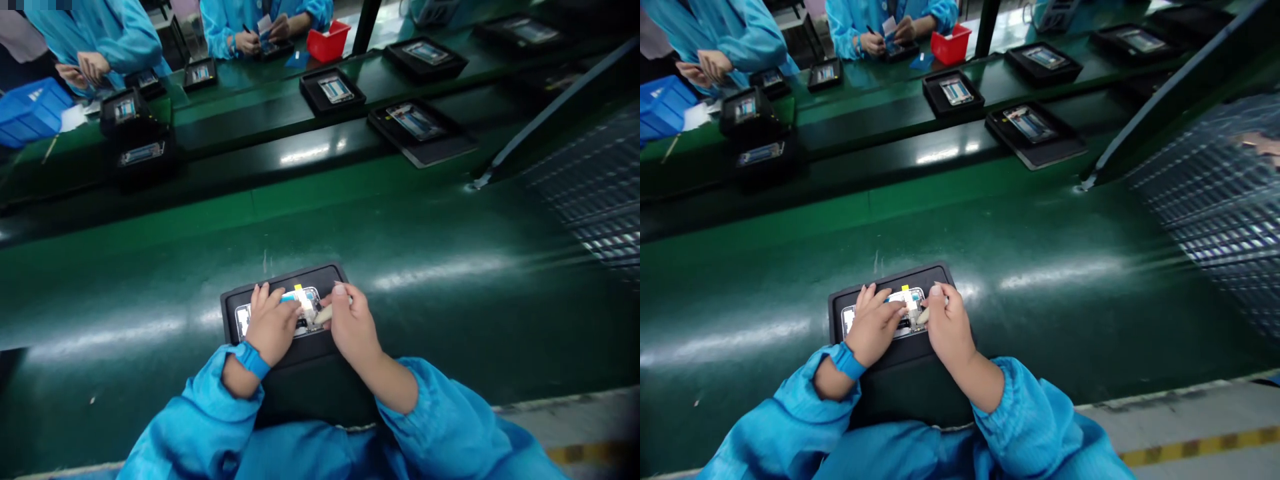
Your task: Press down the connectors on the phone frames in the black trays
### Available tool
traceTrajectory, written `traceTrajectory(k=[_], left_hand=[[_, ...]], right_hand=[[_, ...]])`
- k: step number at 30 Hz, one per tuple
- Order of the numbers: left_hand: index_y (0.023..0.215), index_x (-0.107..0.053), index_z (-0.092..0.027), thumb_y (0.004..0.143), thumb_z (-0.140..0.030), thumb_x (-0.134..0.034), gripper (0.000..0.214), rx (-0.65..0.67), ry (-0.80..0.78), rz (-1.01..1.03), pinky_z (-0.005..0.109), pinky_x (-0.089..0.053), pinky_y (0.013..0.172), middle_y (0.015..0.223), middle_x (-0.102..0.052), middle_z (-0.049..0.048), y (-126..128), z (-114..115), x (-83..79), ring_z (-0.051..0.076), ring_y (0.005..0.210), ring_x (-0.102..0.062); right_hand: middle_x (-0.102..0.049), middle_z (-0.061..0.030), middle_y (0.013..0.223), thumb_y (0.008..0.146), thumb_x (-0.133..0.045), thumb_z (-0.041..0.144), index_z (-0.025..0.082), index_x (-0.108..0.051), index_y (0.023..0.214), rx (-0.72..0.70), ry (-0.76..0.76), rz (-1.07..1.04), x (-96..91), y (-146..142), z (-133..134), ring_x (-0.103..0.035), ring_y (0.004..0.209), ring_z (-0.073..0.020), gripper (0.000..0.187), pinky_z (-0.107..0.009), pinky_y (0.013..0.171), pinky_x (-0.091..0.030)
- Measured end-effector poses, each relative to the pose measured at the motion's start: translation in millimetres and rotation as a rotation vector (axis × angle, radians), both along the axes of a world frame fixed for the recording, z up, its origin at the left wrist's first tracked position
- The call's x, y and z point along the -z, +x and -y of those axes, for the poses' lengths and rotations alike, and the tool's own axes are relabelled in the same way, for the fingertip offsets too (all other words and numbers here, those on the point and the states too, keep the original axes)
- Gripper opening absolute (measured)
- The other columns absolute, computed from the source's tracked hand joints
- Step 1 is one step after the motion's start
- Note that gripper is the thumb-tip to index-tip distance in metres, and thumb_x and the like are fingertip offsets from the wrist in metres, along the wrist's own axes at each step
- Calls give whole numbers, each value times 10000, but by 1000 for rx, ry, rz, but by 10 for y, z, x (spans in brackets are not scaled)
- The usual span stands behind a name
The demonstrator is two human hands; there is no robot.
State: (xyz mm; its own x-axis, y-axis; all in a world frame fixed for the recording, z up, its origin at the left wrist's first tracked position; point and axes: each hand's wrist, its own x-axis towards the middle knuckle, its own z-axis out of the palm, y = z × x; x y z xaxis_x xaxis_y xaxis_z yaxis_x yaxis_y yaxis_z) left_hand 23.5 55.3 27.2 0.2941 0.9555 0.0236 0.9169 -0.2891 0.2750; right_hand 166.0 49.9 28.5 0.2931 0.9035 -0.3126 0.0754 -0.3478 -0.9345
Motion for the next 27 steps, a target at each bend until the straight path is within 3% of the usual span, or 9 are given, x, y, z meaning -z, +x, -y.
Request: traceTrajectory(k=[5,12,16,19,27], left_hand=[[765,-624,-187,795,-202,-466,161,7,-3,66,531,-268,987,1036,-592,39,-49,20,8,293,1138,-408],[818,-625,-180,804,-257,-492,154,-3,143,62,494,-314,975,957,-618,50,-15,32,47,264,1039,-492],[888,-636,-189,822,-228,-454,197,66,221,-5,497,-354,937,947,-623,65,-18,39,58,241,933,-545],[893,-638,-175,814,-212,-459,199,83,247,-57,501,-368,920,937,-625,80,-4,46,52,252,917,-550],[933,-631,-160,815,-219,-449,225,87,245,-129,506,-364,921,936,-621,95,24,77,38,267,933,-546]], right_hand=[[-607,-6,685,812,-368,524,179,-489,900,3,-6,24,34,-1,3,-526,428,-105,376,-236,423,-448],[-591,5,653,824,-351,515,187,-498,823,-59,8,53,-49,0,-117,-520,423,-100,360,-231,424,-435],[-592,-1,665,835,-358,477,190,-501,864,-30,130,58,-77,-74,-238,-555,495,-117,322,-250,482,-458],[-604,-12,685,830,-392,442,189,-486,951,-13,210,59,-29,-138,-282,-583,562,-138,296,-276,534,-476],[-624,-44,736,828,-395,417,187,-494,957,-23,273,134,110,-134,-261,-604,635,-163,282,-319,585,-498]])
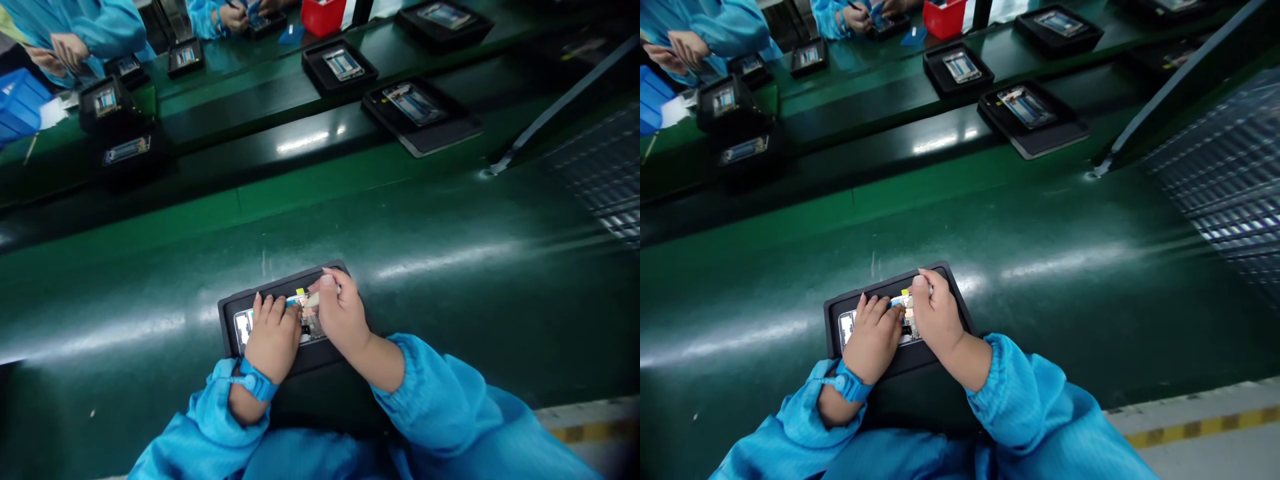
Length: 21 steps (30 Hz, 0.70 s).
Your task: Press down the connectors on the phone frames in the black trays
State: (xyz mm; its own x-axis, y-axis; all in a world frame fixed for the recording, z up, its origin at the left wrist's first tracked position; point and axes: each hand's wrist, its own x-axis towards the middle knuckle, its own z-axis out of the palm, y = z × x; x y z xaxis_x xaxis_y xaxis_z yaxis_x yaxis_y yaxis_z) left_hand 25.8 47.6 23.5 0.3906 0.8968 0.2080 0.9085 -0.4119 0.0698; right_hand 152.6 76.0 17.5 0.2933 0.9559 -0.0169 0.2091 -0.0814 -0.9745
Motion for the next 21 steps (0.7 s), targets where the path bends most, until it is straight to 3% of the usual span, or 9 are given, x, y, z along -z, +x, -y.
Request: traceTrajectory(k=[11,17,21], left_hand=[[935,-633,-151,807,-204,-455,226,-7,-20,-32,500,-346,938,956,-615,108,-1,1,14,267,941,-536],[955,-623,-168,792,-196,-468,227,-22,-39,-43,501,-341,944,976,-608,98,6,5,13,268,966,-528],[975,-610,-153,780,-176,-462,246,-4,-48,-31,514,-339,940,961,-609,103,-14,12,29,276,973,-522]], right_hand=[[-647,-61,805,829,-408,365,199,-496,975,-62,155,116,39,-9,40,-623,714,-177,237,-344,651,-514],[-653,-69,825,837,-386,330,198,-529,955,-124,215,242,-48,5,32,-622,773,-183,228,-334,687,-511],[-655,-75,790,845,-353,296,198,-589,885,-325,300,399,-147,-34,5,-616,742,-199,258,-346,689,-501]])
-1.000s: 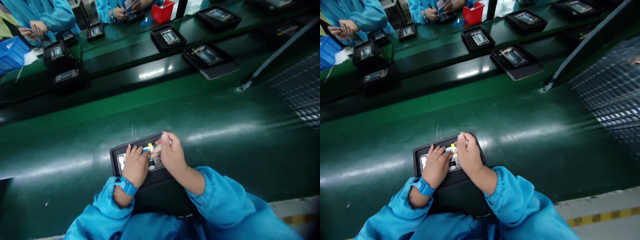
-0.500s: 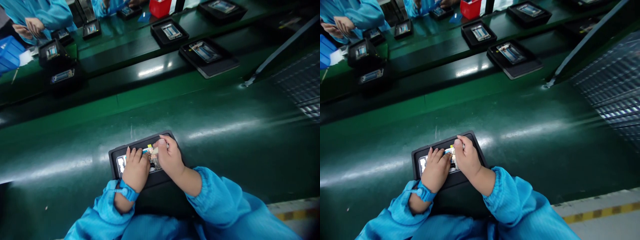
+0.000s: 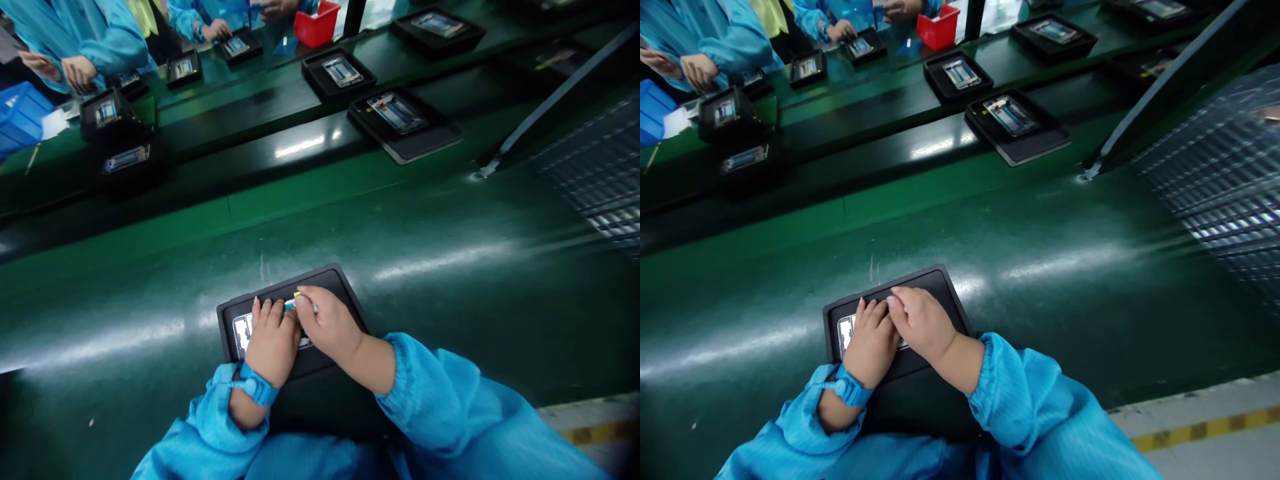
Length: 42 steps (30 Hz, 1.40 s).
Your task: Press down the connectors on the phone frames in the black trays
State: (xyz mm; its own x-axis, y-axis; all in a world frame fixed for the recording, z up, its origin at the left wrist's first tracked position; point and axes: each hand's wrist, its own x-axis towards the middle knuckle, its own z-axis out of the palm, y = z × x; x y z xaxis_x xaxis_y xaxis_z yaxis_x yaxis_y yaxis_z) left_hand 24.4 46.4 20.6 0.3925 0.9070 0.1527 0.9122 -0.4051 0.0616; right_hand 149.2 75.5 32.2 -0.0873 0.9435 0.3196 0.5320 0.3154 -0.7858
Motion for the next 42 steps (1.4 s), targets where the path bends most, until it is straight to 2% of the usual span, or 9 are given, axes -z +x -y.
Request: traceTrajectory(k=[2,5,8,12,28,33,37,40,42], left_hand=[[1025,-586,-129,770,-158,-457,287,25,9,14,520,-340,936,961,-608,113,-15,3,16,281,972,-521],[1069,-561,-100,759,-149,-463,329,32,23,29,516,-346,932,961,-609,125,-26,3,31,285,963,-523],[980,-607,-128,776,-166,-460,254,1,13,39,506,-345,935,949,-615,113,-15,-7,25,276,962,-527],[919,-629,-171,809,-205,-448,214,-29,14,53,497,-337,941,962,-615,90,10,-18,12,257,956,-532],[916,-629,-173,820,-210,-431,223,-47,25,61,491,-340,942,956,-616,87,29,-7,27,255,956,-532],[926,-626,-169,804,-191,-442,222,-44,10,63,497,-336,946,968,-614,89,29,-6,13,261,961,-533],[944,-619,-165,779,-166,-443,241,-40,-18,68,502,-327,956,966,-614,90,13,5,27,265,987,-520],[1032,-582,-164,750,-135,-448,313,-27,-32,97,515,-308,963,976,-611,94,0,12,54,265,1007,-510],[1075,-558,-167,735,-125,-456,358,-27,-35,123,516,-295,968,971,-612,91,-3,9,61,262,1003,-513]], right_hand=[[-649,-86,726,846,-344,287,184,-612,830,-106,33,120,-21,-37,-7,-608,674,-208,287,-355,649,-496],[-639,-88,666,841,-349,292,178,-619,784,-129,83,205,-2,-75,-7,-599,620,-205,298,-342,612,-488],[-649,-80,709,833,-362,298,188,-600,809,-5,72,79,48,-59,-7,-613,669,-196,264,-325,653,-492],[-654,-78,769,831,-359,332,186,-559,877,203,-88,-101,89,-1,-19,-622,734,-194,252,-325,673,-499],[-651,-71,789,821,-377,379,194,-525,931,234,-175,-184,145,34,1,-620,780,-200,261,-365,700,-499],[-658,-77,806,824,-371,350,198,-558,890,153,-87,-107,81,41,2,-623,774,-198,250,-344,699,-505],[-656,-71,760,837,-338,314,205,-594,847,16,16,63,30,1,-7,-619,721,-199,278,-336,676,-502],[-643,-88,680,843,-328,306,185,-616,805,-117,57,211,15,-77,-16,-605,642,-213,315,-351,630,-491],[-643,-95,664,841,-334,315,183,-625,788,-144,73,256,21,-125,-18,-601,618,-210,323,-348,619,-486]])
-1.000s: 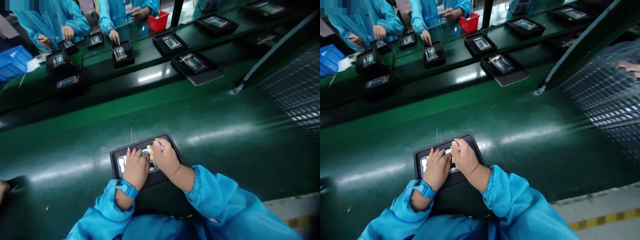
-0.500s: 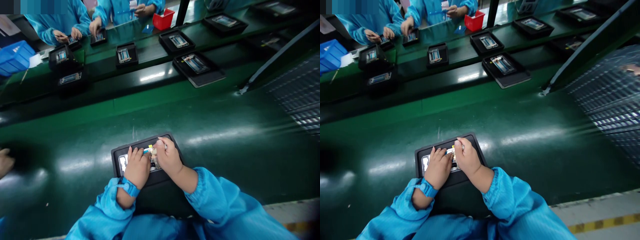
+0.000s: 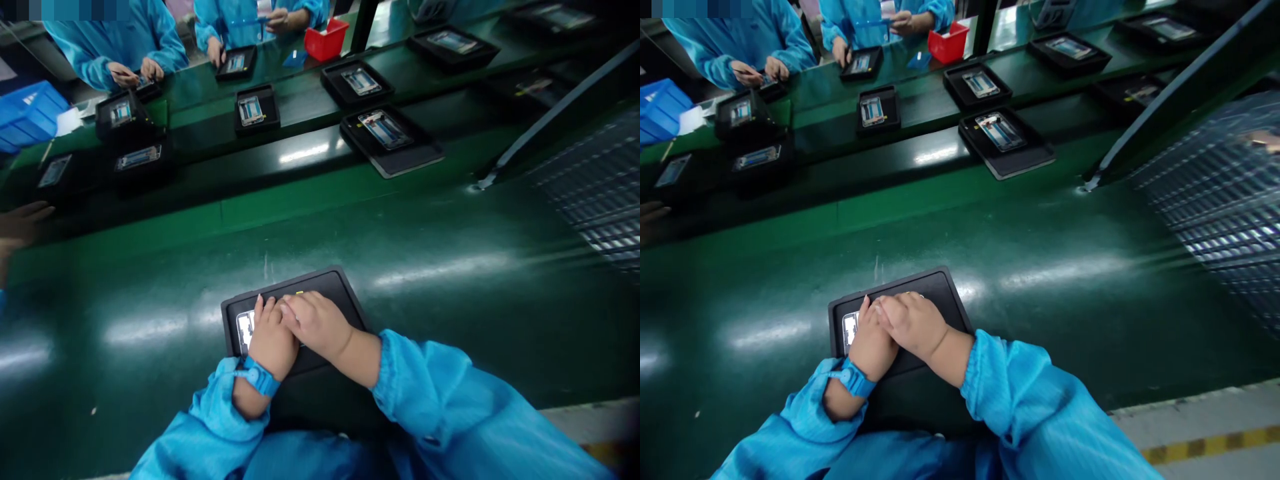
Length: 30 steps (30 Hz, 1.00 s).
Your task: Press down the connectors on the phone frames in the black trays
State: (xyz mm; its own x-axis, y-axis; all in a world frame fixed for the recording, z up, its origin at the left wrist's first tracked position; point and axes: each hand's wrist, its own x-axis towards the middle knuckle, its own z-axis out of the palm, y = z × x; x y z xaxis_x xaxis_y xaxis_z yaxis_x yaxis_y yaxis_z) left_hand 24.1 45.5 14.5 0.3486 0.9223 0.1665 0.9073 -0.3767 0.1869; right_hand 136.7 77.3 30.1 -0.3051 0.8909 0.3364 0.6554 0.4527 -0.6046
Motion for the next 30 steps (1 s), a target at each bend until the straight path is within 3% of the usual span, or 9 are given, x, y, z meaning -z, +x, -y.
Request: traceTrajectory(k=[5,8,10,20,26,30], left_hand=[[914,-629,-191,757,-145,-452,241,-48,-44,59,485,-315,961,929,-628,65,-3,-35,-37,240,963,-529],[872,-636,-211,783,-170,-455,206,-82,-50,100,471,-327,953,959,-629,44,-25,-62,-39,219,952,-535],[906,-625,-206,778,-160,-466,210,-105,-40,129,460,-327,954,975,-627,43,-42,-79,-24,209,956,-534],[842,-607,-180,742,-189,-533,124,-206,-92,143,424,-327,927,895,-620,44,55,-130,-75,211,918,-526],[858,-598,-191,774,-166,-469,156,-256,-112,207,400,-312,937,871,-632,22,51,-134,-54,186,899,-532],[849,-607,-197,779,-162,-461,165,-200,-98,188,393,-310,943,896,-626,24,33,-102,-31,186,902,-526]], right_hand=[[-658,-94,721,826,-346,354,187,-600,810,157,-43,-185,67,16,-16,-621,688,-208,304,-337,659,-491],[-648,-58,696,832,-344,423,183,-546,892,401,-300,-463,114,80,-45,-609,562,-173,319,-306,562,-493],[-630,-25,659,829,-351,464,180,-511,940,483,-433,-606,141,105,-57,-573,466,-140,344,-277,495,-478],[-615,-23,673,810,-388,497,181,-489,946,461,-440,-672,165,98,-53,-595,545,-147,359,-268,519,-474],[-619,-13,664,797,-388,511,181,-495,950,489,-485,-694,183,105,-68,-574,485,-130,380,-264,505,-476],[-617,-11,674,788,-403,519,178,-494,958,456,-499,-733,185,120,-31,-572,484,-123,392,-247,472,-477]])
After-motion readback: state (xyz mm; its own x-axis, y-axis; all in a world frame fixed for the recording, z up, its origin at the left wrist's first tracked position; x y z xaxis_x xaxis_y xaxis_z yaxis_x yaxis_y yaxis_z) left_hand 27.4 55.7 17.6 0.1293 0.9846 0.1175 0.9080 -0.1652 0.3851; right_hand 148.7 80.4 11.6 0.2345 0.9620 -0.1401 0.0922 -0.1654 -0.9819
